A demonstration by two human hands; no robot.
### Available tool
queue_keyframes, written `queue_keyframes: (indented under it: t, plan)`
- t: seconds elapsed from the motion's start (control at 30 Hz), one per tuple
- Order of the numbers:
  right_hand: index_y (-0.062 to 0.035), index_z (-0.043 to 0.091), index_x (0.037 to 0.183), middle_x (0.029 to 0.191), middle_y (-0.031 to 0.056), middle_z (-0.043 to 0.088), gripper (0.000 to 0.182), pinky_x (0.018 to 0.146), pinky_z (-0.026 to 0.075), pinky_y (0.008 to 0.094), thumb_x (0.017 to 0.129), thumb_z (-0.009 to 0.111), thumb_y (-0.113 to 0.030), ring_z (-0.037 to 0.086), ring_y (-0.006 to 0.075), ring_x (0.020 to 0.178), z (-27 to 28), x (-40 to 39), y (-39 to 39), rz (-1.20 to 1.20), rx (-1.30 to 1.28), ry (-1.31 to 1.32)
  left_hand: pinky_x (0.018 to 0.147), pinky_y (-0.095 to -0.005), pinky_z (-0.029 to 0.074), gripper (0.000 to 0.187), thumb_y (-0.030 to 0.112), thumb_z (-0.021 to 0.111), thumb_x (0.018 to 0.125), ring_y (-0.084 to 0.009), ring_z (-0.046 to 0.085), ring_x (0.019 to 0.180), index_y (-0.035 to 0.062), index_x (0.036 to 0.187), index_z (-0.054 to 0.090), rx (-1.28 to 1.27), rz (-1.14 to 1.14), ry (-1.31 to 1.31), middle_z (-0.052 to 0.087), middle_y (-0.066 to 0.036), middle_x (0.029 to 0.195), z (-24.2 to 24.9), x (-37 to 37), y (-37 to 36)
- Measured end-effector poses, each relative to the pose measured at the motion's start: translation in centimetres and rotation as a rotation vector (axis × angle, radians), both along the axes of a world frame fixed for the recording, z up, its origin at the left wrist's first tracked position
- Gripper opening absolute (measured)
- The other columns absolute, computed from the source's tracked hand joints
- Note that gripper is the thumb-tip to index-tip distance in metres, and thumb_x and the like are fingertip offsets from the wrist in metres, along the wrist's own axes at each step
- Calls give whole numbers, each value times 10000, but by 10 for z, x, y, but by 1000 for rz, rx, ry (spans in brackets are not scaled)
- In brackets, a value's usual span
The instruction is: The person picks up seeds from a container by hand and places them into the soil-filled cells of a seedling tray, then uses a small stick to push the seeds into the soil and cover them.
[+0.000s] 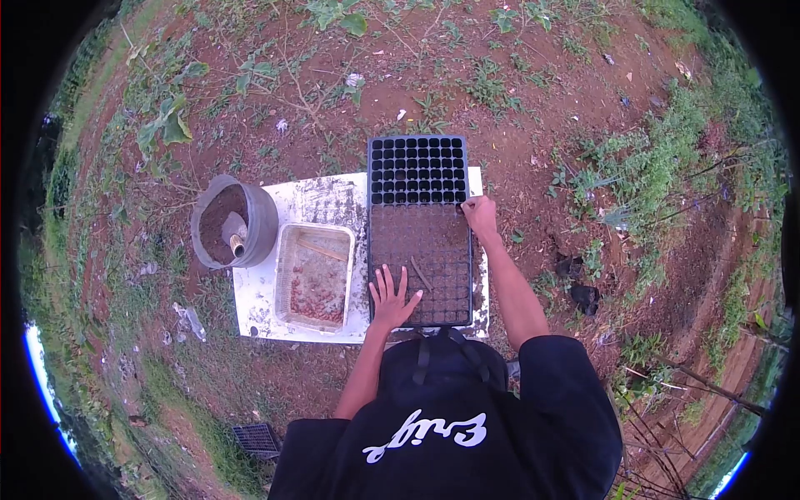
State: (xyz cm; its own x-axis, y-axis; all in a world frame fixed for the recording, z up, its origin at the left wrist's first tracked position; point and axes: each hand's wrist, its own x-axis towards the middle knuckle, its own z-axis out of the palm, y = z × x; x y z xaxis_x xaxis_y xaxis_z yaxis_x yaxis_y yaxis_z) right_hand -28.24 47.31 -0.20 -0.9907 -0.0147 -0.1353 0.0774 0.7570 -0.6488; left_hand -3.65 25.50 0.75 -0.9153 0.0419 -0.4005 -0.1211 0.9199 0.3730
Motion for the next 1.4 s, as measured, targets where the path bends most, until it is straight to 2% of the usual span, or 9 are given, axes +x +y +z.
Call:
queue_keyframes:
  t: [0.23, 0.37, 0.47, 0.57, 0.73, 0.87, 1.07, 1.23, 1.4]
  plan:
    - [-16, 714, 886, 804, 182, 704, 147, 714, 543, 381, 769, 727, -105, 699, 312, 769, 14, 13, 1, 93, -81, 241, 1107, -638, -103, 858, 677, 314, 947, -425, -237, 1437, 182, 1567, -14, 75, 23, -170, -219, -246, 1568, 9, -7, -1]
    - [-8, 689, 873, 810, 181, 704, 143, 715, 537, 390, 773, 735, -100, 695, 316, 755, 26, 17, -3, 94, -22, 217, 1108, -643, -102, 852, 690, 309, 941, -423, -216, 1445, 207, 1568, -5, 95, 42, -171, -187, -236, 1580, 9, -8, -2]
    - [3, 659, 794, 794, 175, 699, 131, 722, 530, 405, 780, 737, -101, 680, 326, 736, 14, 12, -3, -75, -181, 106, 1108, -641, -106, 852, 693, 302, 941, -418, -222, 1444, 209, 1567, -12, 88, 45, -201, -195, -231, 1579, 9, -10, -2]
    - [-14, 626, 833, 767, 164, 690, 126, 746, 520, 437, 805, 708, -106, 660, 351, 776, 10, 12, -3, 39, -156, 196, 1109, -640, -107, 852, 697, 298, 939, -415, -228, 1443, 214, 1567, -17, 83, 40, -209, -206, -228, 1577, 9, -10, -2]
    - [-86, 508, 1073, 811, 193, 639, 269, 748, 446, 532, 844, 634, -150, 584, 409, 849, 20, 17, -6, 109, 115, 196, 1110, -631, -117, 854, 706, 288, 935, -408, -241, 1441, 225, 1566, -29, 104, 43, -219, -222, -220, 1575, 10, -11, -3]
    - [-98, 504, 1087, 839, 198, 630, 268, 750, 432, 535, 851, 621, -153, 578, 399, 855, 18, 18, -10, 114, 193, 200, 1111, -622, -125, 858, 713, 283, 933, -402, -250, 1439, 232, 1564, -45, 103, 39, -225, -234, -212, 1574, 10, -11, -3]
    - [-105, 516, 1094, 886, 177, 625, 250, 769, 423, 514, 869, 609, -160, 577, 375, 874, 15, 25, -7, 162, 242, 236, 1110, -617, -137, 874, 726, 281, 923, -401, -258, 1436, 231, 1562, -52, 85, 31, -258, -244, -215, 1569, 12, -13, -3]
    - [-106, 604, 1025, 894, 91, 667, 167, 826, 391, 439, 869, 645, -151, 549, 299, 885, 33, 83, -18, -37, -98, 267, 1110, -615, -140, 886, 733, 275, 920, -401, -260, 1435, 221, 1561, -59, 76, 26, -268, -246, -216, 1568, 15, -15, -3]
    - [-104, 681, 989, 863, 52, 681, 245, 834, 379, 390, 784, 761, -212, 527, 253, 877, 44, 169, -43, 194, -117, 196, 1119, -601, -139, 890, 725, 256, 929, -388, -257, 1439, 185, 1560, -63, 105, 58, -256, -232, -208, 1576, 17, -15, -4]
